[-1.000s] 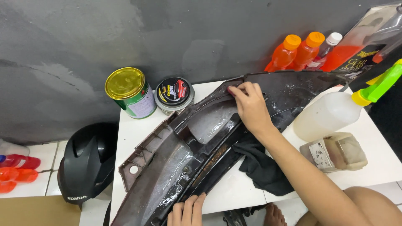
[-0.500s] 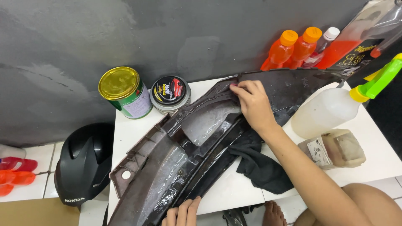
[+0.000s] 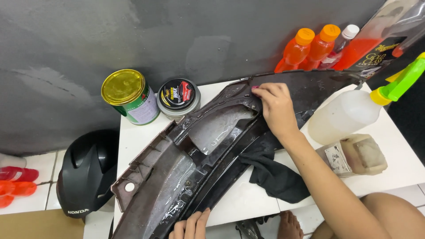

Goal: The person sprays a liquid onto a dark motorcycle fairing and scrubs the surface with a small abrasive pad. They wipe away residue with a black cloth and continue scrubbing different sections of the part.

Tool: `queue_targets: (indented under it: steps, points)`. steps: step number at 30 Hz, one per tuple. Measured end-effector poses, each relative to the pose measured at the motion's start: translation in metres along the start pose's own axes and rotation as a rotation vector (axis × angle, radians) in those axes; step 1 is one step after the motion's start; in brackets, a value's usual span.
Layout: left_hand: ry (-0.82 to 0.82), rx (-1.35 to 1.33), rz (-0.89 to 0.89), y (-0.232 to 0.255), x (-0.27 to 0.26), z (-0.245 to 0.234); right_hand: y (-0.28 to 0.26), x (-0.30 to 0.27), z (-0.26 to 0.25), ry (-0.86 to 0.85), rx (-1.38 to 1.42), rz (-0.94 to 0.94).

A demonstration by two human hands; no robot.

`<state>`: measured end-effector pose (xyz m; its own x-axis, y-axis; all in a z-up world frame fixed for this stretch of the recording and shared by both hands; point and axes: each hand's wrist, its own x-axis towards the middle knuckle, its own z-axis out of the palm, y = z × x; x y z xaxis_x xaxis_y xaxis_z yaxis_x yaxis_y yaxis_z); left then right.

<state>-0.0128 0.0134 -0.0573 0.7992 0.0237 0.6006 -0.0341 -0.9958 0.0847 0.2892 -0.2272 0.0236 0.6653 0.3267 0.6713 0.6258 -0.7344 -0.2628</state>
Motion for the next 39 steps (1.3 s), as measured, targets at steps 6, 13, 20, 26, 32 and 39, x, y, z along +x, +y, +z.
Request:
queue_targets:
  steps: [6,13,20,26,32,39]
  points:
    - [0.065,0.021,0.014,-0.002,-0.002,0.008,0.013,-0.002,-0.003,0.053,-0.037,0.099]
    - [0.096,-0.026,0.093,-0.013,-0.009,0.021,0.009,-0.001,-0.002,0.036,-0.017,0.002]
    - [0.044,-0.080,-0.034,-0.004,-0.013,0.026,0.007,0.012,0.004,0.072,-0.003,0.017]
    - [0.165,-0.087,-0.072,0.001,-0.017,0.043,0.007,0.011,0.007,0.057,-0.021,0.043]
    - [0.065,-0.090,-0.189,0.003,-0.032,0.048,0.014,0.006,0.004,0.118,-0.065,0.102]
    - [0.130,-0.102,-0.187,0.006,-0.013,0.033,0.021,-0.006,-0.003,0.119,-0.112,0.116]
